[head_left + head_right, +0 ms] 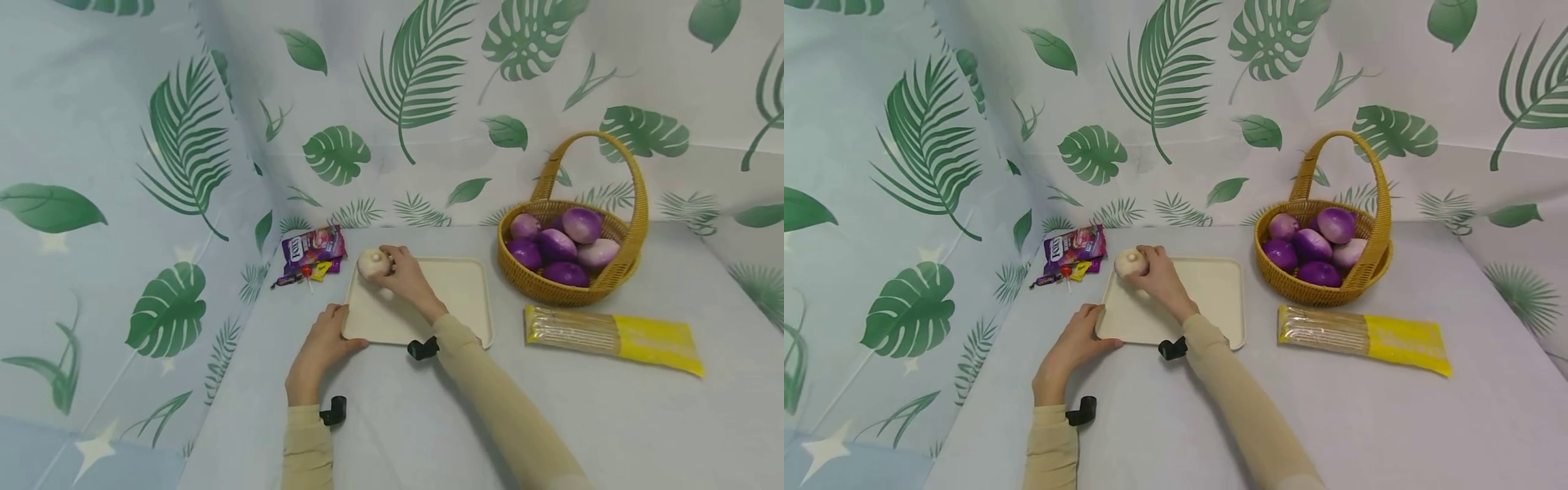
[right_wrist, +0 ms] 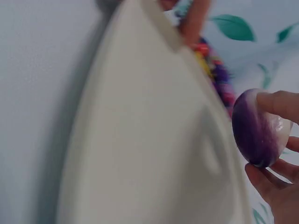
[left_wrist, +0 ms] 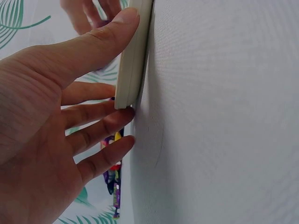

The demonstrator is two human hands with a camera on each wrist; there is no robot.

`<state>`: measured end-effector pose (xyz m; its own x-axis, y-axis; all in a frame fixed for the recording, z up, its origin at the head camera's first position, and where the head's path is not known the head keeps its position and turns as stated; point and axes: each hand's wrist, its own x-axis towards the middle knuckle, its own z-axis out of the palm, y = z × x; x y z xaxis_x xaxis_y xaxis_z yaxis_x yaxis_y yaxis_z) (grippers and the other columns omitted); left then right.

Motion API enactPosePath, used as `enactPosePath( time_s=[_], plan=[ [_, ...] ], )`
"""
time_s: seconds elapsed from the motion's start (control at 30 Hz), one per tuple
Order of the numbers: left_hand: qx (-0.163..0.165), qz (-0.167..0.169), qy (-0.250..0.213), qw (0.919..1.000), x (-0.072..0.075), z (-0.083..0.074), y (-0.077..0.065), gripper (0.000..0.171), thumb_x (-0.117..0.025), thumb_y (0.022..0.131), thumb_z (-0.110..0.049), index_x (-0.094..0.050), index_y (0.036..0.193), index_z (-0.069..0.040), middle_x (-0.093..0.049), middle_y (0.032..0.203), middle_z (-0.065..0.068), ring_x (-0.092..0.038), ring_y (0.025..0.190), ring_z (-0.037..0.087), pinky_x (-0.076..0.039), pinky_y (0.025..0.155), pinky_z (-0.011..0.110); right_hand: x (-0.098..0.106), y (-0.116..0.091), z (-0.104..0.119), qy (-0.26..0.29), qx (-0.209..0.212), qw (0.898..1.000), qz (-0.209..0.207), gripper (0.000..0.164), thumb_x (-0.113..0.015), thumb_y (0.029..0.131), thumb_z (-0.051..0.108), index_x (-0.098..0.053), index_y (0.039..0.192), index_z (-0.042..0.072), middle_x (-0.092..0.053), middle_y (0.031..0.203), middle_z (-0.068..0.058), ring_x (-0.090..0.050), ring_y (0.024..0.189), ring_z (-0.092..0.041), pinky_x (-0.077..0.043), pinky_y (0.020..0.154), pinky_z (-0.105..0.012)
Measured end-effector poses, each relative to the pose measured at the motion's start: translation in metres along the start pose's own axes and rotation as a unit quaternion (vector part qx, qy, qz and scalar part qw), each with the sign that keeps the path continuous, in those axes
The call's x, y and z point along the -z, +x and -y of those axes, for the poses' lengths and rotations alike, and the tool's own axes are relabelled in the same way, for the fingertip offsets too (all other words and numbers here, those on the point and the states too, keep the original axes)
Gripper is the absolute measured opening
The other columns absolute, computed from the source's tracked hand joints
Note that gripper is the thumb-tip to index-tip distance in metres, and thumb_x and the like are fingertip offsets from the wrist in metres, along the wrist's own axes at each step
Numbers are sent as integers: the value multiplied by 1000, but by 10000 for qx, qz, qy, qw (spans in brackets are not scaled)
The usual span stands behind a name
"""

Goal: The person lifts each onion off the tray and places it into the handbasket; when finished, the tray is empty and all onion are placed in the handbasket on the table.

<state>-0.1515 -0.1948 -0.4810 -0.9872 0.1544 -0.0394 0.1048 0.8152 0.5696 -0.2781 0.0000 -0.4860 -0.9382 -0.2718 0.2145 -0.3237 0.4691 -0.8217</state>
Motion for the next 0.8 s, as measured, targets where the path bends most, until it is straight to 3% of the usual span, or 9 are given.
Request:
enactPosePath(
  time_s=[0.13,0.37,0.6,0.8],
  plan=[
    [30,-44,-141,9999,-2,1,0,80,-80,73,-38,-46,138,-5,-47,129,11,-46,114,27,-40,97,45,34,-14,3,296,137,9989,-328,68,-78,77,32,-48,135,11,-49,118,-8,-58,96,-22,-52,80,-34],
    [-17,-128,-53,9999,-3,6,-1,81,-80,73,-41,-46,137,-5,-47,130,11,-45,115,27,-39,99,45,110,-48,2,241,404,9888,-1414,68,-81,75,26,-51,133,8,-50,124,-8,-56,107,-23,-52,83,-37],
    [2,-95,-77,9999,-1,5,-4,81,-79,74,-41,-45,138,-4,-46,131,13,-45,117,28,-38,100,46,184,-89,-16,-357,-84,9711,-2360,68,-81,75,31,-52,134,13,-51,119,-7,-55,102,-21,-49,86,-37],
    [-7,-40,-1,10000,-4,3,-3,82,-79,74,-41,-44,138,-5,-46,131,12,-44,117,28,-38,99,47,224,-118,-32,-1105,-433,9502,-2880,68,-79,76,31,-51,134,13,-49,121,-13,-49,106,-27,-41,89,-44]
  ],
)
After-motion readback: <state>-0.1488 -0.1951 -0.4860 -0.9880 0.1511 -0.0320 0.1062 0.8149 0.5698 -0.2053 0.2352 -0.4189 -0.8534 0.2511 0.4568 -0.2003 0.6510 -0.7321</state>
